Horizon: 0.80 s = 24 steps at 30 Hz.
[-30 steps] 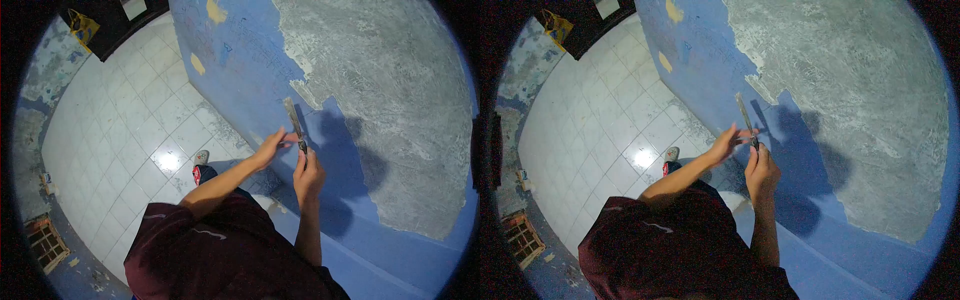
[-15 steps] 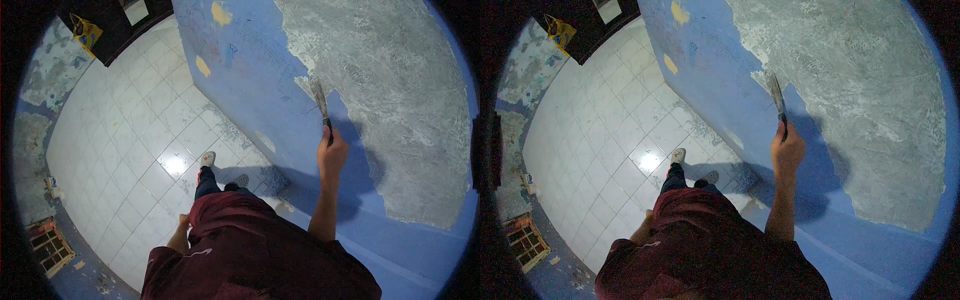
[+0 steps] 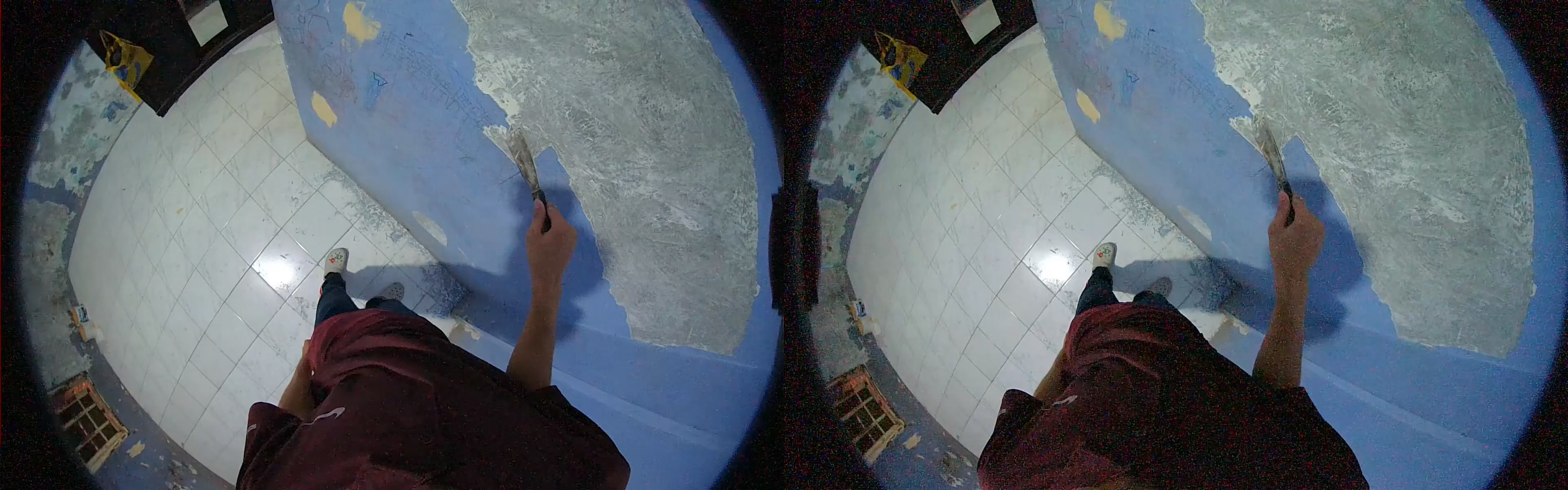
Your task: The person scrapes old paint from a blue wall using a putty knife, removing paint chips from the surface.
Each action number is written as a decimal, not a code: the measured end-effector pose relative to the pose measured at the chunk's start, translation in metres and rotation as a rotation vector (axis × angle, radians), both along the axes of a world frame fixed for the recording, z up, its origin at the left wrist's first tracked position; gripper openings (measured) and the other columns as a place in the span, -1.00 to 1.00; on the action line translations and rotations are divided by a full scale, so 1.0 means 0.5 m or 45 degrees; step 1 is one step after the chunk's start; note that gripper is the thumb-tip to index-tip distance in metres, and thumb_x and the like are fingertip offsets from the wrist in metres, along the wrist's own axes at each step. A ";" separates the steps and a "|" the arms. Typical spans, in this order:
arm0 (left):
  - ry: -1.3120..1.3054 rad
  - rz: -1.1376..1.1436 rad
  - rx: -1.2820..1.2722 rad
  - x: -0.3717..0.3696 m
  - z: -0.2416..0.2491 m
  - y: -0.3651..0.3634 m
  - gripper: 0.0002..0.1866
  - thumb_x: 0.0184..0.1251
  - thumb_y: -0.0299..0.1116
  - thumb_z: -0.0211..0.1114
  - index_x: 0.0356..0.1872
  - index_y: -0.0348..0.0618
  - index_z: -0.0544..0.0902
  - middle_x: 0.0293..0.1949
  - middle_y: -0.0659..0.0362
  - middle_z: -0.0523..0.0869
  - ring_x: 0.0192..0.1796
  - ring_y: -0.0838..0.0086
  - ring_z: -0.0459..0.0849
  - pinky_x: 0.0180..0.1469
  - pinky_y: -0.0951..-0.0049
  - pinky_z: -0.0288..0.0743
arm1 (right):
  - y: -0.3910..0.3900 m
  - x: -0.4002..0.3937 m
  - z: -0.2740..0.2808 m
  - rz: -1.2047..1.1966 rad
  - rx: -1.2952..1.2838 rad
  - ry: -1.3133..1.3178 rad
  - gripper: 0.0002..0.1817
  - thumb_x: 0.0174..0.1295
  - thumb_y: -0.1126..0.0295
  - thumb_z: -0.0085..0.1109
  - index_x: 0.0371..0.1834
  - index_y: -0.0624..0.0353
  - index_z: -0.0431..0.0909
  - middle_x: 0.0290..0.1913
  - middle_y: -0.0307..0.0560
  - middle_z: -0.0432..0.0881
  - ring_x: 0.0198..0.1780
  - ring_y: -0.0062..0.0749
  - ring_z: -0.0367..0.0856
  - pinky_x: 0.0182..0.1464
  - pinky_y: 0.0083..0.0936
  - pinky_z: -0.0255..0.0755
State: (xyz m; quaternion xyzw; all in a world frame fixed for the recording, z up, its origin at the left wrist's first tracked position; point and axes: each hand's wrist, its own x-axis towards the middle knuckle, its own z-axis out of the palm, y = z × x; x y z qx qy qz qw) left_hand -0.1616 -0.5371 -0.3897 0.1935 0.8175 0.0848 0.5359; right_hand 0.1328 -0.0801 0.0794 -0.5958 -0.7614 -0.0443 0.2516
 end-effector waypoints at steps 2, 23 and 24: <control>0.003 -0.024 0.068 -0.024 -0.020 0.015 -0.57 0.13 -0.07 0.32 -0.32 -0.34 0.70 -0.36 -0.14 0.75 -0.23 0.13 0.77 -0.23 0.12 0.57 | 0.012 -0.009 -0.015 0.039 0.050 -0.015 -0.74 0.38 0.29 0.12 -0.35 0.26 0.63 -0.61 0.08 0.57 -0.62 -0.07 0.54 -0.55 -0.29 0.30; -0.130 -0.024 1.056 -0.044 0.257 0.686 -0.62 0.28 -0.17 0.19 -0.37 -0.39 0.68 -0.46 -0.08 0.71 -0.33 0.21 0.70 -0.23 0.23 0.53 | -0.011 -0.021 -0.014 -0.047 0.006 0.074 -0.70 0.36 0.24 0.12 -0.47 0.21 0.57 -0.63 0.07 0.54 -0.60 -0.01 0.55 -0.53 -0.21 0.34; -0.433 -0.163 1.114 0.001 0.365 0.772 -0.57 0.44 -0.10 0.13 -0.11 -0.35 0.68 -0.23 0.12 0.77 -0.18 0.45 0.68 -0.10 0.39 0.52 | -0.009 -0.023 -0.015 -0.040 0.015 0.079 -0.70 0.36 0.25 0.12 -0.48 0.20 0.56 -0.63 0.06 0.54 -0.60 -0.01 0.55 -0.53 -0.21 0.34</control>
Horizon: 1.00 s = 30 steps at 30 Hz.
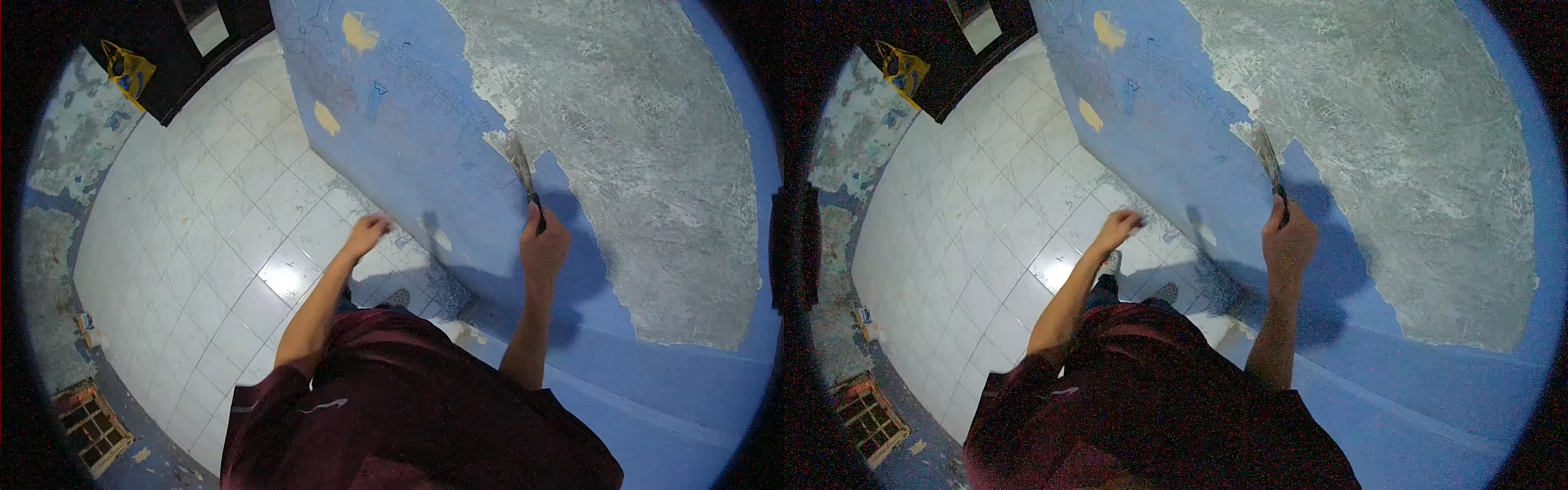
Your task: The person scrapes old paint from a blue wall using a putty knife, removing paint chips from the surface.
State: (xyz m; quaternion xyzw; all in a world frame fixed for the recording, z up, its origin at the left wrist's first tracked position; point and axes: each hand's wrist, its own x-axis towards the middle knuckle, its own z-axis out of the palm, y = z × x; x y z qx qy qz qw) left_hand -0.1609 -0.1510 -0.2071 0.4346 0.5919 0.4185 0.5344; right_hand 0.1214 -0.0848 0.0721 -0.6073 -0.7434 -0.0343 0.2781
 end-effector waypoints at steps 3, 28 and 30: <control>-0.943 -0.149 -0.038 0.163 0.309 0.149 -0.44 0.54 0.08 -0.05 0.10 -0.28 0.55 -0.02 0.01 0.71 0.05 0.33 0.66 0.06 0.28 0.51 | 0.001 -0.005 -0.001 -0.009 0.013 -0.038 -0.71 0.36 0.26 0.11 -0.48 0.18 0.57 -0.64 0.06 0.54 -0.59 0.02 0.56 -0.53 -0.20 0.35; -2.299 0.002 -0.091 0.382 0.459 0.291 -0.53 0.53 0.17 -0.11 -0.40 0.01 0.39 -0.66 0.31 0.30 -0.66 0.56 0.28 -0.58 0.49 0.28 | 0.043 -0.079 0.126 0.164 -0.093 -0.103 -0.78 0.19 0.37 0.12 -0.29 0.36 0.53 -0.34 0.27 0.67 -0.29 0.17 0.68 -0.18 -0.09 0.55; -2.211 0.162 -0.220 0.387 0.492 0.287 -0.49 0.52 0.21 -0.16 -0.36 -0.02 0.43 -0.56 0.27 0.39 -0.54 0.51 0.40 -0.46 0.42 0.39 | 0.070 -0.095 0.140 0.187 -0.506 0.171 -0.75 0.23 0.33 0.13 -0.28 0.38 0.56 -0.32 0.28 0.67 -0.22 0.14 0.69 -0.13 -0.11 0.55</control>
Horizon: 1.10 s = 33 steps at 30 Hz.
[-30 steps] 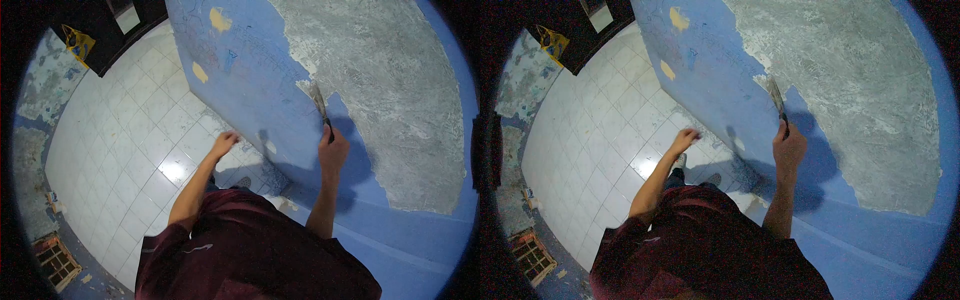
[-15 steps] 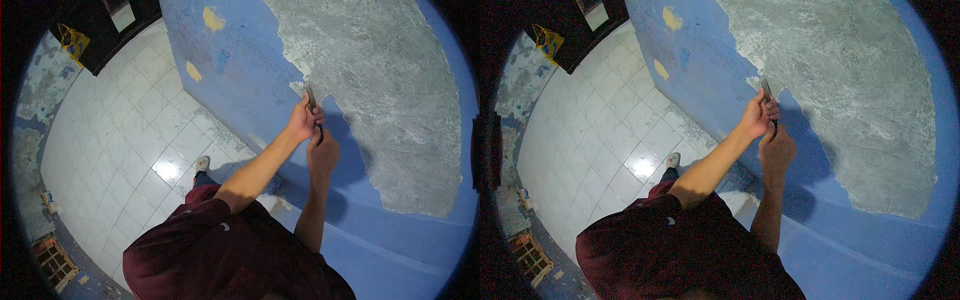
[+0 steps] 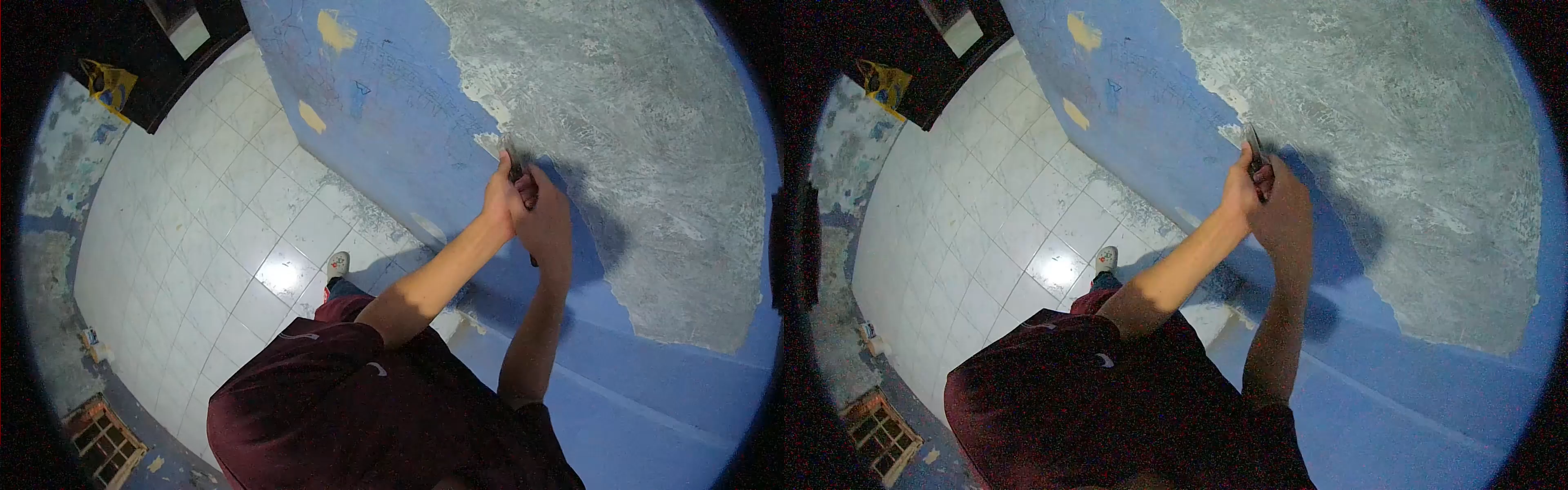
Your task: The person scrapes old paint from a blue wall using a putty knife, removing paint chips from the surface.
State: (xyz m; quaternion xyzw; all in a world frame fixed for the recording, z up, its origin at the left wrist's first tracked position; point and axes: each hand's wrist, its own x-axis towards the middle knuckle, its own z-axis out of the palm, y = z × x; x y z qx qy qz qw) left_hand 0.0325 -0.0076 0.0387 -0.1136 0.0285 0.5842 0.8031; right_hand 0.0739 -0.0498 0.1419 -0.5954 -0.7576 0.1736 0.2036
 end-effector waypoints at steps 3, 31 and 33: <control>-0.029 0.014 0.014 0.007 0.011 -0.011 -0.44 0.50 0.25 -0.19 -0.22 -0.05 0.49 -0.37 0.20 0.54 -0.29 0.40 0.57 -0.23 0.28 0.53 | 0.039 -0.025 -0.007 -0.028 0.009 -0.138 -0.74 0.23 0.33 0.13 -0.28 0.38 0.56 -0.32 0.28 0.67 -0.22 0.14 0.69 -0.13 -0.11 0.55; -0.092 -0.028 0.147 -0.047 0.033 -0.002 -0.51 0.51 0.13 -0.07 0.00 -0.10 0.55 -0.11 0.12 0.65 -0.08 0.30 0.65 -0.06 0.22 0.57 | 0.108 -0.098 -0.036 -0.334 0.045 -0.721 -0.72 0.27 0.29 0.12 -0.32 0.36 0.61 -0.33 0.25 0.67 -0.22 0.12 0.69 -0.13 -0.11 0.57; -0.176 -0.065 0.150 -0.042 0.025 -0.007 -0.51 0.51 0.12 -0.07 0.00 -0.10 0.55 -0.12 0.11 0.65 -0.09 0.31 0.65 -0.07 0.22 0.57 | 0.112 -0.107 -0.022 -0.308 -0.021 -0.774 -0.75 0.28 0.31 0.08 -0.37 0.27 0.63 -0.34 0.16 0.68 -0.24 0.05 0.72 -0.18 -0.12 0.62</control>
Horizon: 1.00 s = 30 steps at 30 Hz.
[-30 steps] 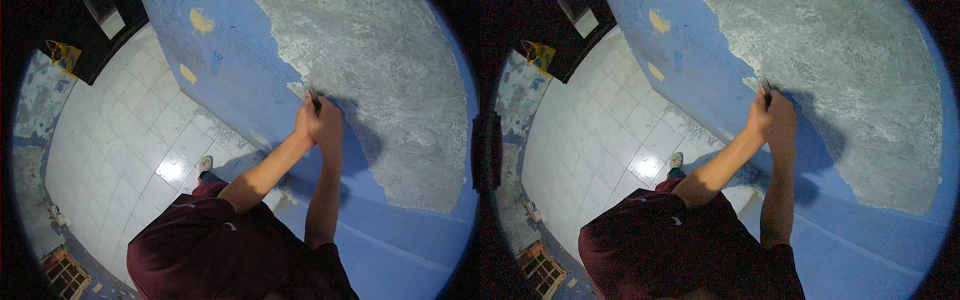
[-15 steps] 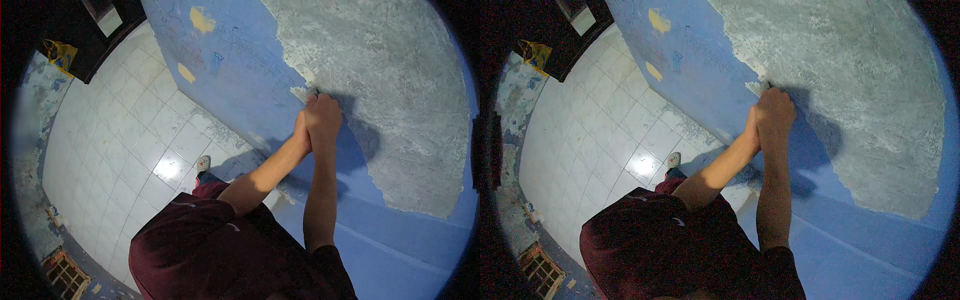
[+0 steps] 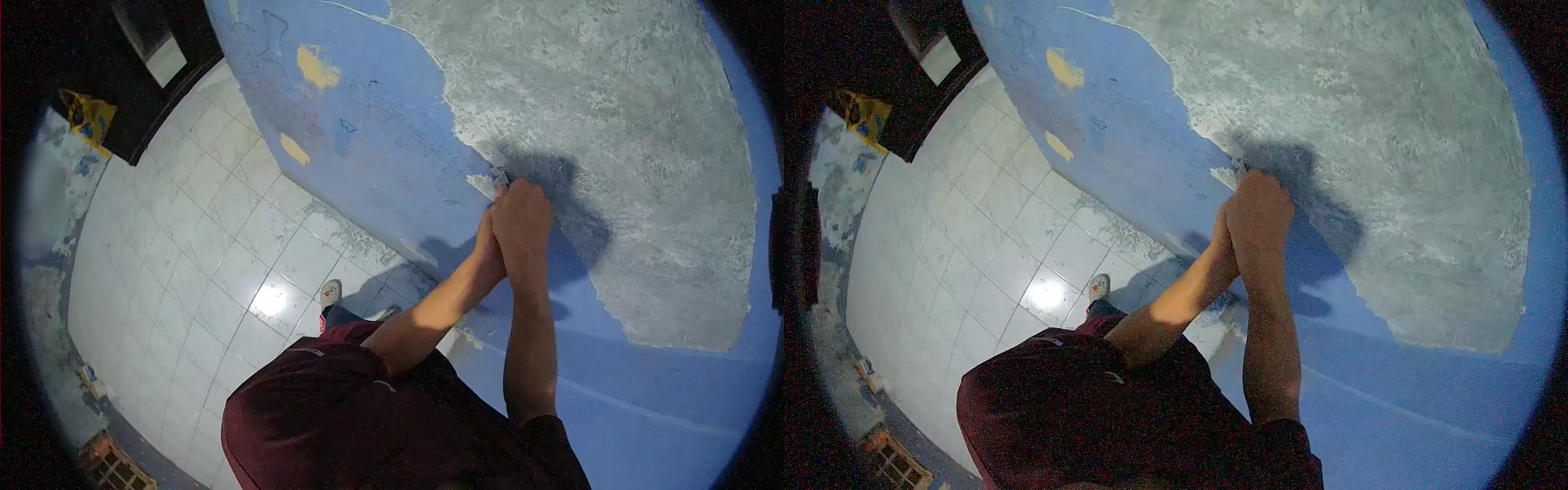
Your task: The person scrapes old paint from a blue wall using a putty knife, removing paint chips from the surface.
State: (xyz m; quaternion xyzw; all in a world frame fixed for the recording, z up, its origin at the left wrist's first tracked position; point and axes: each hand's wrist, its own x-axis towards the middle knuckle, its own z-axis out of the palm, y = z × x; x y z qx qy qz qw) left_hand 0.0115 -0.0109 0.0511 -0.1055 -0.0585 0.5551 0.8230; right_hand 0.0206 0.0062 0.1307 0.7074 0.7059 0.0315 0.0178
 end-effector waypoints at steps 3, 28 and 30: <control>0.038 0.000 -0.005 0.000 -0.002 -0.005 -0.51 0.52 0.12 -0.07 0.00 -0.10 0.55 -0.12 0.11 0.65 -0.09 0.31 0.65 -0.07 0.22 0.57 | -0.002 0.019 -0.032 0.062 0.078 -0.051 -0.76 0.28 0.32 0.08 -0.38 0.25 0.64 -0.35 0.18 0.68 -0.23 0.06 0.73 -0.19 -0.14 0.64; 0.168 -0.021 -0.048 -0.001 -0.030 -0.003 -0.51 0.52 0.13 -0.08 -0.04 -0.10 0.54 -0.17 0.12 0.63 -0.12 0.31 0.64 -0.10 0.22 0.56 | -0.012 -0.014 -0.022 -0.083 0.155 0.002 -0.74 0.25 0.29 0.15 -0.41 0.30 0.64 -0.40 0.20 0.67 -0.32 0.09 0.71 -0.26 -0.09 0.61; 0.167 -0.024 -0.054 0.006 -0.033 0.000 -0.51 0.52 0.13 -0.08 -0.04 -0.11 0.54 -0.17 0.12 0.63 -0.12 0.31 0.64 -0.10 0.22 0.56 | -0.003 -0.009 -0.026 0.095 0.198 -0.118 -0.65 0.32 0.21 0.11 -0.42 0.31 0.65 -0.41 0.19 0.67 -0.32 0.09 0.71 -0.28 -0.11 0.60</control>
